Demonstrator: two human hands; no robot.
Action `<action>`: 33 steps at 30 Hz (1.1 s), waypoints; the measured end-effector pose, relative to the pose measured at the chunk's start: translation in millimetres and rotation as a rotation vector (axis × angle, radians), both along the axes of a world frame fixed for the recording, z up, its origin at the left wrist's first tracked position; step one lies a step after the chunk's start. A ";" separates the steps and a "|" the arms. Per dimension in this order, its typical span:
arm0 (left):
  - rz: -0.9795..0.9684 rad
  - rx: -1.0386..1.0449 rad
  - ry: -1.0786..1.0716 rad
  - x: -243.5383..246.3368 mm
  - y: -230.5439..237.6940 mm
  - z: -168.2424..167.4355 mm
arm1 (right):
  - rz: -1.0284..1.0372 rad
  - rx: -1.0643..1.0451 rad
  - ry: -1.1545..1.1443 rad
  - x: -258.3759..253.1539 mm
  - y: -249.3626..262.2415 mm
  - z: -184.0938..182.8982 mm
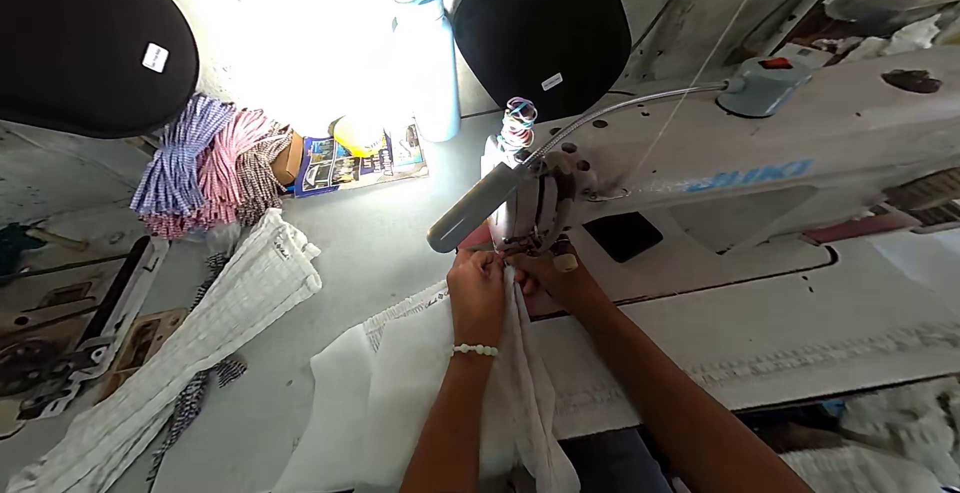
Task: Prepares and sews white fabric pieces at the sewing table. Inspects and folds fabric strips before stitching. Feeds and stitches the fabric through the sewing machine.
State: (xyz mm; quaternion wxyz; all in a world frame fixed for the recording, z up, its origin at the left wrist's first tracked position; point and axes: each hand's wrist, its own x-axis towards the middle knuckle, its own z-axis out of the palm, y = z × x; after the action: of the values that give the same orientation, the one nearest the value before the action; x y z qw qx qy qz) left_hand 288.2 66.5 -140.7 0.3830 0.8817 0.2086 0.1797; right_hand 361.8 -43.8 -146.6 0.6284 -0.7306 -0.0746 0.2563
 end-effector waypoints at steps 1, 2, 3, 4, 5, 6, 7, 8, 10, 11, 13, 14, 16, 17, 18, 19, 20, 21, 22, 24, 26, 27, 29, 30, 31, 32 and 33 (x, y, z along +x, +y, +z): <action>0.001 -0.004 0.001 -0.1 -0.1 0.2 | 0.000 -0.001 0.001 -0.2 -0.1 0.1; 0.002 -0.008 0.005 -0.1 -0.3 0.6 | 0.001 -0.001 -0.002 -0.4 -0.2 -0.2; 0.004 -0.010 0.010 0.1 -0.5 0.8 | -0.003 0.000 -0.004 -0.4 0.0 -0.4; 0.006 -0.011 0.012 0.3 -0.8 1.0 | -0.005 0.000 -0.001 -0.3 0.3 -0.5; 0.005 -0.011 0.012 0.3 -1.1 1.0 | -0.008 0.001 0.006 -0.2 0.6 -0.4; 0.004 -0.010 0.012 0.3 -1.3 1.0 | -0.008 -0.004 0.011 0.0 0.8 0.0; 0.002 -0.008 0.015 0.3 -1.3 1.1 | -0.010 -0.012 0.014 0.0 1.0 0.3; 0.000 -0.003 0.017 0.2 -1.3 0.8 | -0.011 -0.014 0.011 0.0 1.1 0.1; -0.002 0.006 0.013 0.4 -1.2 -0.1 | -0.010 -0.004 0.004 -0.1 0.9 -0.5; -0.004 0.011 0.006 0.3 -1.1 -1.1 | -0.007 0.000 0.002 0.0 0.7 -0.9; -0.008 0.023 -0.010 0.2 -1.0 -3.2 | -0.002 0.003 -0.008 0.3 0.3 -1.5; -0.010 0.028 -0.017 0.2 -0.9 -3.9 | 0.001 0.001 -0.012 0.6 0.4 -1.9; -0.010 0.036 -0.027 0.1 -1.2 -5.0 | 0.002 -0.004 -0.013 0.7 0.3 -1.9; -0.008 0.041 -0.033 0.2 -1.2 -5.4 | 0.003 -0.004 -0.011 0.8 0.2 -1.2; -0.006 0.046 -0.037 0.1 -1.3 -5.8 | 0.004 -0.005 -0.010 0.8 0.2 -0.7; -0.004 0.049 -0.040 0.1 -1.3 -5.8 | 0.005 -0.005 -0.011 0.8 0.1 -0.4; -0.003 0.051 -0.043 0.0 -1.4 -6.1 | 0.005 -0.003 -0.016 0.7 -0.1 -0.7; -0.002 0.058 -0.049 -0.1 -1.5 -6.7 | 0.004 -0.004 -0.020 0.5 -0.2 -0.9; 0.000 0.060 -0.054 -0.2 -1.7 -7.2 | 0.001 -0.002 -0.023 0.4 -0.2 -1.4; 0.001 0.061 -0.059 -0.3 -2.1 -7.6 | -0.001 -0.001 -0.020 0.3 -0.1 -1.7; 0.000 0.066 -0.054 -0.4 -2.4 -7.0 | -0.001 -0.010 -0.016 0.3 0.1 -1.1; 0.000 0.071 -0.056 -0.2 -2.6 -7.0 | 0.000 -0.017 -0.017 0.4 0.2 -0.9; 0.001 0.082 -0.059 0.1 -2.9 -7.6 | 0.003 -0.027 -0.022 0.3 -0.2 -0.2; 0.000 0.084 -0.061 0.2 -3.0 -7.7 | 0.002 -0.038 -0.020 0.1 0.0 0.8; -0.002 0.082 -0.061 0.1 -3.0 -7.4 | 0.002 -0.051 -0.017 0.0 0.1 1.9; -0.005 0.078 -0.058 -0.1 -2.9 -7.1 | 0.003 -0.058 -0.015 -0.3 0.1 3.0; -0.008 0.076 -0.055 -0.4 -2.9 -6.9 | 0.003 -0.059 -0.012 -0.4 0.1 3.7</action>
State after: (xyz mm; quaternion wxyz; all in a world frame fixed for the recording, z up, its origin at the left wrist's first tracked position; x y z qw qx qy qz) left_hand 287.8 63.6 -147.6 0.3553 0.8912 0.1875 0.2104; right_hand 361.5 -43.8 -142.9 0.6057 -0.7503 -0.0718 0.2551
